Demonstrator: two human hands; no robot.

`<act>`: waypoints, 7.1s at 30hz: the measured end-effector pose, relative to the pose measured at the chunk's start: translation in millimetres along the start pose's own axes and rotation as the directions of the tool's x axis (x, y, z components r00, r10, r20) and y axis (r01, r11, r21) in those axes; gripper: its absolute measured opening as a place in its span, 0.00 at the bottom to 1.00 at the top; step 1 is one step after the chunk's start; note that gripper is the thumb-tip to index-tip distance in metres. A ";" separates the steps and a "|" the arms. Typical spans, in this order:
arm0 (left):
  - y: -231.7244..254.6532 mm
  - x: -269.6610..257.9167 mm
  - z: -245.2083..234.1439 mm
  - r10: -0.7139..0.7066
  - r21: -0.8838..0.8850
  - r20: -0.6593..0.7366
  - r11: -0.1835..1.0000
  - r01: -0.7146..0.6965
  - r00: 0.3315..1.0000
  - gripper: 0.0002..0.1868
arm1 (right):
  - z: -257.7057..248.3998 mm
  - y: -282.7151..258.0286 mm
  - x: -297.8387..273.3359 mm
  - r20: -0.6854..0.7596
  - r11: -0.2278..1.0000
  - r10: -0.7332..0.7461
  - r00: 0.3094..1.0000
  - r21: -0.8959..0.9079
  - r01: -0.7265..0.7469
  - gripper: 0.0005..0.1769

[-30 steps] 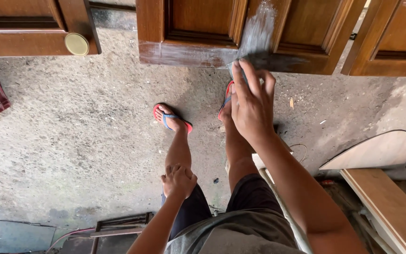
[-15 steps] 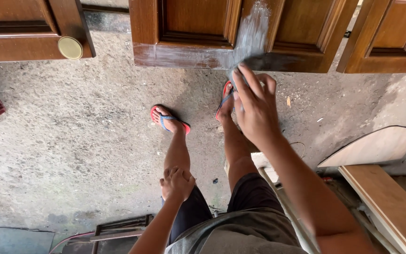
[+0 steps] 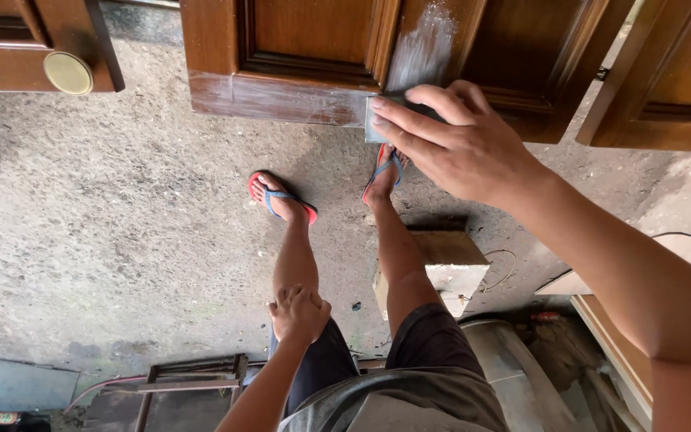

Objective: Sanding the surface of wooden doors to prepare them for finishing or painting.

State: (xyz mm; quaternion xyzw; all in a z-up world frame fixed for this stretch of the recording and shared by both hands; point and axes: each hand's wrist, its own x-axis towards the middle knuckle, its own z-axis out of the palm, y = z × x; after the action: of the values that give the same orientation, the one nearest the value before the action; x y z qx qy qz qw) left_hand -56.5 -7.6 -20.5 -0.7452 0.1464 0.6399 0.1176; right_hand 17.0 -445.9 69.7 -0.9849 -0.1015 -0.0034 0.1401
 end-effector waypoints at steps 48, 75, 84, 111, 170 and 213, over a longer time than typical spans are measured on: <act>56.1 7.6 -9.6 -0.050 0.170 0.155 0.985 0.023 0.987 0.34 | -11.9 3.1 6.6 0.047 0.994 -0.040 0.998 -0.096 0.044 0.16; 53.6 6.6 -6.7 -0.054 0.181 0.193 0.983 0.019 0.980 0.34 | 13.7 -8.5 -6.1 0.042 0.983 -0.039 0.998 -0.179 0.046 0.20; 53.9 6.4 -5.4 -0.050 0.165 0.179 0.986 0.020 0.983 0.33 | -7.7 -11.7 -35.0 0.133 0.986 0.047 0.990 -0.162 -0.025 0.23; 144.3 11.1 -160.0 0.327 0.052 -0.921 0.638 -0.768 0.209 0.45 | -34.1 -16.5 -52.0 0.145 0.997 0.074 0.987 0.003 -0.076 0.25; -12.2 -46.4 -197.9 0.397 -0.073 -0.673 0.804 -0.591 0.624 0.53 | 15.3 -114.5 78.6 0.386 0.418 0.869 0.310 -0.236 -0.877 0.74; 136.1 -14.3 -456.4 -0.007 -0.144 -0.968 0.835 -0.530 0.253 0.26 | -42.2 36.1 -120.1 0.726 0.315 0.342 0.596 0.509 -0.801 0.15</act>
State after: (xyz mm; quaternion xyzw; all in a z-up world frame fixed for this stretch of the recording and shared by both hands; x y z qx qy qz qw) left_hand 310.8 -298.7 65.3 -0.9413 0.1621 0.1017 -0.2780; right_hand -92.4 -515.4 96.1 -0.7337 0.2503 0.3449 0.5293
